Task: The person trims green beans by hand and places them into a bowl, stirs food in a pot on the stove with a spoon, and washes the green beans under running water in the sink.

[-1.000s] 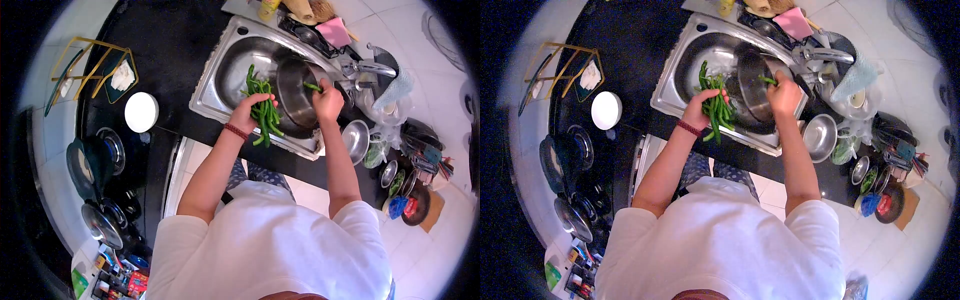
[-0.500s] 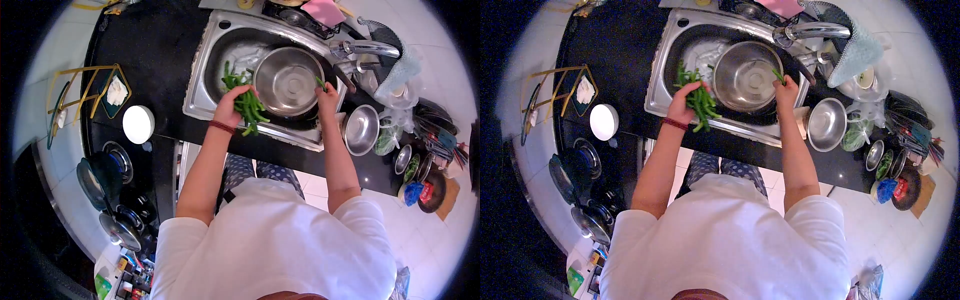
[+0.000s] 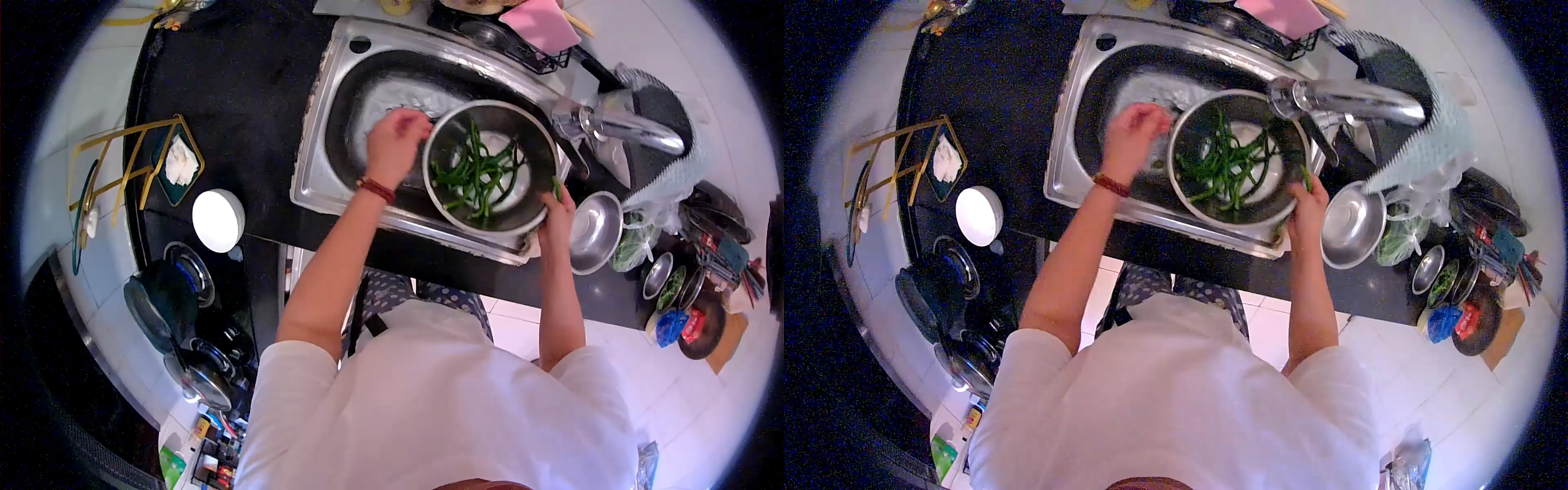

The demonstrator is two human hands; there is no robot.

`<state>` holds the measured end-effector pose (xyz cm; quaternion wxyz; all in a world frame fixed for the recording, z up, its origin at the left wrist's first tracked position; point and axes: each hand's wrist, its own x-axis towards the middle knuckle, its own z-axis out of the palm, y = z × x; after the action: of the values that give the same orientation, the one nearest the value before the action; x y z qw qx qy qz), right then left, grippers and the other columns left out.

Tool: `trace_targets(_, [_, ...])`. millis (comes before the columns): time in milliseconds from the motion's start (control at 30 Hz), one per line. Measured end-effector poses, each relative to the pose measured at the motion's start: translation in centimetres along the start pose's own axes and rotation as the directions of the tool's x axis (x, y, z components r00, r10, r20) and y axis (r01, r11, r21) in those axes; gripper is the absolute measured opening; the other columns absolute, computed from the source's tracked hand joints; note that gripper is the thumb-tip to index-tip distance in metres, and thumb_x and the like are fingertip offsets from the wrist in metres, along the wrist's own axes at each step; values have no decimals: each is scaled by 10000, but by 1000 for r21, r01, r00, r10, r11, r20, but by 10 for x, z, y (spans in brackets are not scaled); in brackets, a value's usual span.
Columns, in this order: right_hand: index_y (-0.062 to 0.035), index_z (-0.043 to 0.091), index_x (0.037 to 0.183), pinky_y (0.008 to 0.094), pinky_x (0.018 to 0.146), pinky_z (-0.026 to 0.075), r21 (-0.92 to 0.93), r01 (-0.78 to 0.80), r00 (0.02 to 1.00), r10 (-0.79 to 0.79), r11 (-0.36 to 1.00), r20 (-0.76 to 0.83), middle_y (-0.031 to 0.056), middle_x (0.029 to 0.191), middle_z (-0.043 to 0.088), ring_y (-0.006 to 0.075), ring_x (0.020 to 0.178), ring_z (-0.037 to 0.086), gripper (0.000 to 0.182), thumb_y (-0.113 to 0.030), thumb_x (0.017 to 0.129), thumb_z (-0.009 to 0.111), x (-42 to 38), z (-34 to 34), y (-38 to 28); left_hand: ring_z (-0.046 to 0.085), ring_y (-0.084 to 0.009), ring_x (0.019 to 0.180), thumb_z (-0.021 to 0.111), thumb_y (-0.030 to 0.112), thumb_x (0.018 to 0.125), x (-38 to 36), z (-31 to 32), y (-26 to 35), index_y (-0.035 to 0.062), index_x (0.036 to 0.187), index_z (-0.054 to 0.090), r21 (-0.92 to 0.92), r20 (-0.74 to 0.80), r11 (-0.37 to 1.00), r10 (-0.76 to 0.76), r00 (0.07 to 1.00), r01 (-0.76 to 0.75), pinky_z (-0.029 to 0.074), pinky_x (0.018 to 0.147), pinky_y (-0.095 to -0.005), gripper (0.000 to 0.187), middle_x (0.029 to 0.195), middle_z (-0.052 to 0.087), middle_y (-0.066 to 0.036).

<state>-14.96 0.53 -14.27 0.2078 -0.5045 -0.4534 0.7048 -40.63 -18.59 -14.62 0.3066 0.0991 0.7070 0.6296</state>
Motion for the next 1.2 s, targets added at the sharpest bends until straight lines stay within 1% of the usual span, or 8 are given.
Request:
trace_targets(100, [1,603,1015,248,752,470,-1,-44,998,44,999,-49,40,925,643,141,807,594,281,66,747,552,-19,-3,-21,661,-236,805,619,119,825,39,-15,-23,77,943,653,411,-34,909,92,995,-70,526,728,-325,130,872,681,-74])
trace_targets(233, [2,601,1034,258,770,476,-29,-87,991,84,996,-102,44,934,649,146,822,604,296,75,750,561,-33,-15,-28,589,-301,975,616,24,735,62,12,-57,114,1030,635,755,296,529,251,922,-387,498,840,-381,309,1045,604,-108])
trace_targets(300, [-1,602,1045,261,771,479,-36,-97,988,92,995,-127,47,944,652,147,830,609,310,80,748,568,-38,-18,-32,519,-307,1122,569,81,808,79,30,-92,126,1167,574,755,539,408,61,840,-514,468,931,-385,362,1196,529,-127])
trace_targets(367, [-6,604,1057,263,770,483,-49,-97,984,88,994,-153,50,954,655,148,835,615,327,86,745,576,-44,-21,-34,510,-302,1134,530,118,838,82,46,-124,116,1153,590,657,687,271,168,707,-703,477,917,-393,320,1253,502,-135])
trace_targets(567, [0,591,1099,290,782,512,-12,-110,978,106,994,-182,85,989,656,180,836,631,388,94,723,564,-53,-31,-34,518,-280,1098,519,168,845,71,74,-142,100,1059,648,624,780,103,-11,626,-775,490,854,-422,258,1260,498,-99])
trace_targets(667, [4,588,1097,281,773,505,5,-109,979,109,994,-172,79,976,655,173,826,628,380,102,730,566,-55,-26,-38,522,-281,1082,517,197,853,72,73,-161,98,1009,669,611,780,117,78,621,-783,508,794,-414,239,1206,539,-102])
trace_targets(867, [10,590,1084,264,749,496,0,-92,981,90,996,-173,72,952,656,158,804,623,369,121,733,561,-54,-20,-41,544,-281,1066,511,247,872,67,67,-191,101,1029,657,740,658,96,-308,687,-666,476,815,-423,259,1119,613,-108])
trace_targets(1200, [4,581,1104,286,761,510,10,-111,974,111,994,-199,83,975,651,174,834,629,397,119,724,571,-55,-25,-38,548,-287,1056,534,187,823,34,59,-154,86,995,652,807,578,217,-95,811,-549,489,808,-437,232,1081,582,-118])
